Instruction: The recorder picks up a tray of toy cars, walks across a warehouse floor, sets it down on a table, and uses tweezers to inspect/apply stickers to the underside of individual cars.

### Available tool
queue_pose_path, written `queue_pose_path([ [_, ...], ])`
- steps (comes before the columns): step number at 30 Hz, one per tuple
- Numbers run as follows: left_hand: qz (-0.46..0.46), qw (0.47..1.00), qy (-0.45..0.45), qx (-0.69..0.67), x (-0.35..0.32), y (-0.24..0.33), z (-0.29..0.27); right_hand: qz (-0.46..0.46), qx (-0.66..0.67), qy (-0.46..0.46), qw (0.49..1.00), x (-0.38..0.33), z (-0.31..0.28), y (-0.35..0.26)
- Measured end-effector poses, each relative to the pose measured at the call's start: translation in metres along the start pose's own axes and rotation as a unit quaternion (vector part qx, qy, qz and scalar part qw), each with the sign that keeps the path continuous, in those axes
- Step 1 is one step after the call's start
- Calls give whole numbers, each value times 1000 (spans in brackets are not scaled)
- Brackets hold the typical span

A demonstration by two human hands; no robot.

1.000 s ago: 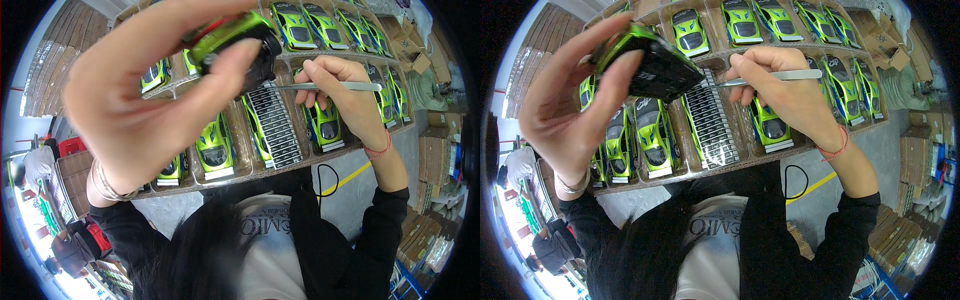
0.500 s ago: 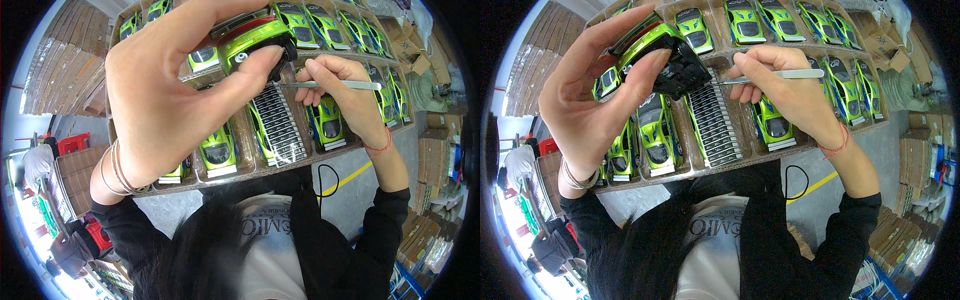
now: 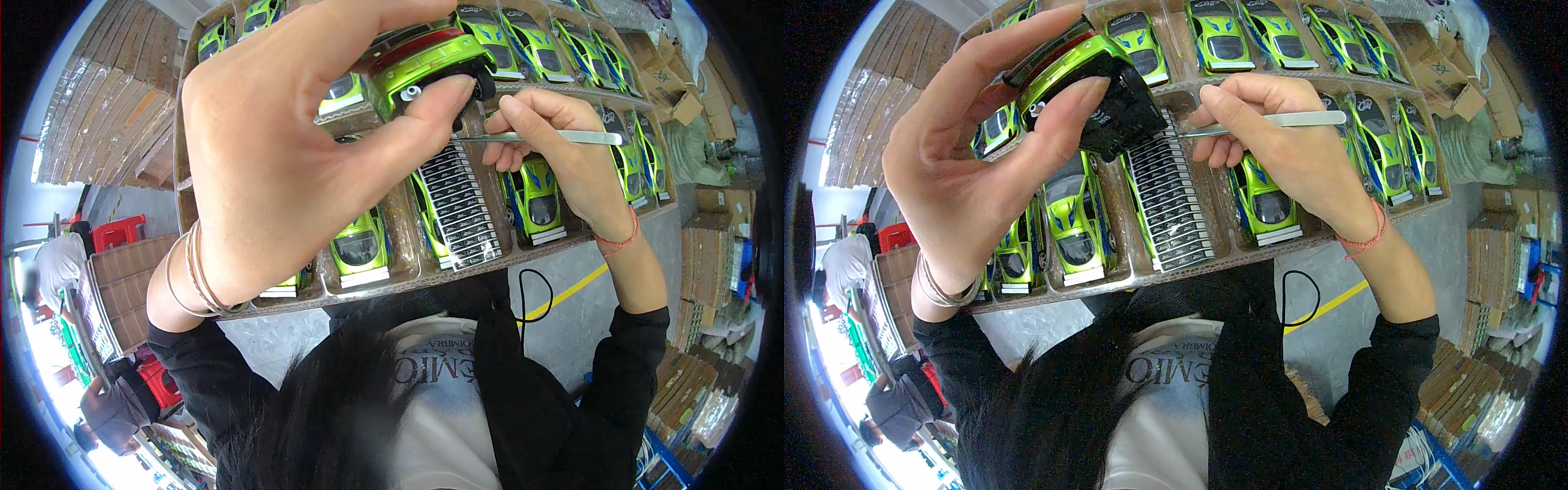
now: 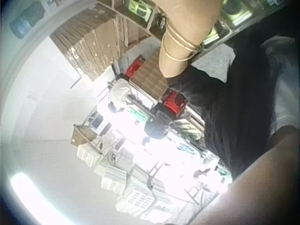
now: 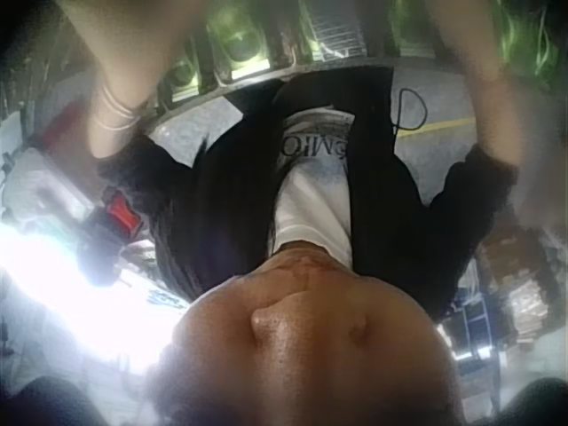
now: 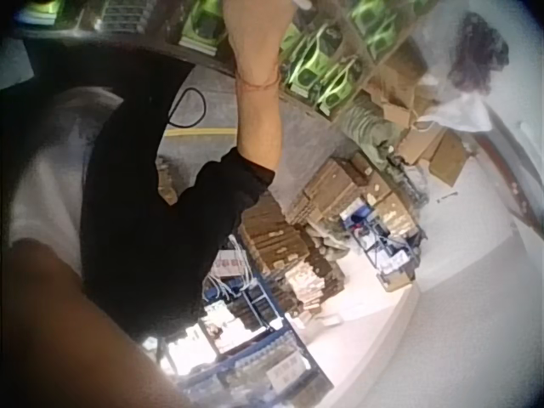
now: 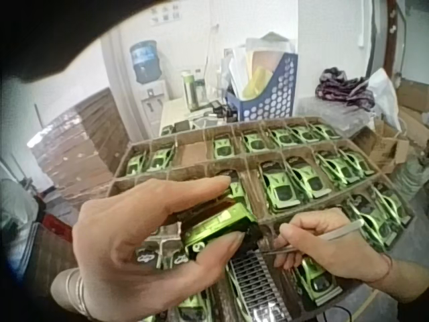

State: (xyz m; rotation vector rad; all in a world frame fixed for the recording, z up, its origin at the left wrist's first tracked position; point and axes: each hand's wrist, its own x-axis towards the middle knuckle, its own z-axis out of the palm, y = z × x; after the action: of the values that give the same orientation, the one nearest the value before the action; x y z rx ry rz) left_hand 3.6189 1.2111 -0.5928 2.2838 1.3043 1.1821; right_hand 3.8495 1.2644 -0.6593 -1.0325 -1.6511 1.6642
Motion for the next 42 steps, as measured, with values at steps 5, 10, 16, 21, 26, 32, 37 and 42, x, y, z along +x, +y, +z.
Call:
queue_pose_path([
  [5, 0, 1000, 5, -6, 0, -1, 2, -111, -37, -5, 993, -6, -4, -3],
  [10, -67, 997, -37, -28, -8, 7, -2, -333, 43, -54, 940, -23, -11, -14],
  [16, 63, 997, -38, -14, -11, 11, -1, -317, 69, -54, 944, -29, 4, -31],
  [21, 89, 995, -40, -22, -12, 5, 3, -313, 72, -41, 946, -32, 4, -27],
  [26, 73, 996, -44, -9, -12, 6, 3, -318, 84, -39, 943, -30, 3, -23],
  [32, 81, 996, -37, 5, -12, 6, 4, -316, 76, -36, 945, -29, 3, -20],
  [37, 83, 996, -34, 5, -12, 6, 5, -321, 61, -40, 944, -29, 1, -23],
  [42, 82, 996, -34, 2, -12, 5, 4, -319, 57, -39, 945, -28, 2, -24],
])
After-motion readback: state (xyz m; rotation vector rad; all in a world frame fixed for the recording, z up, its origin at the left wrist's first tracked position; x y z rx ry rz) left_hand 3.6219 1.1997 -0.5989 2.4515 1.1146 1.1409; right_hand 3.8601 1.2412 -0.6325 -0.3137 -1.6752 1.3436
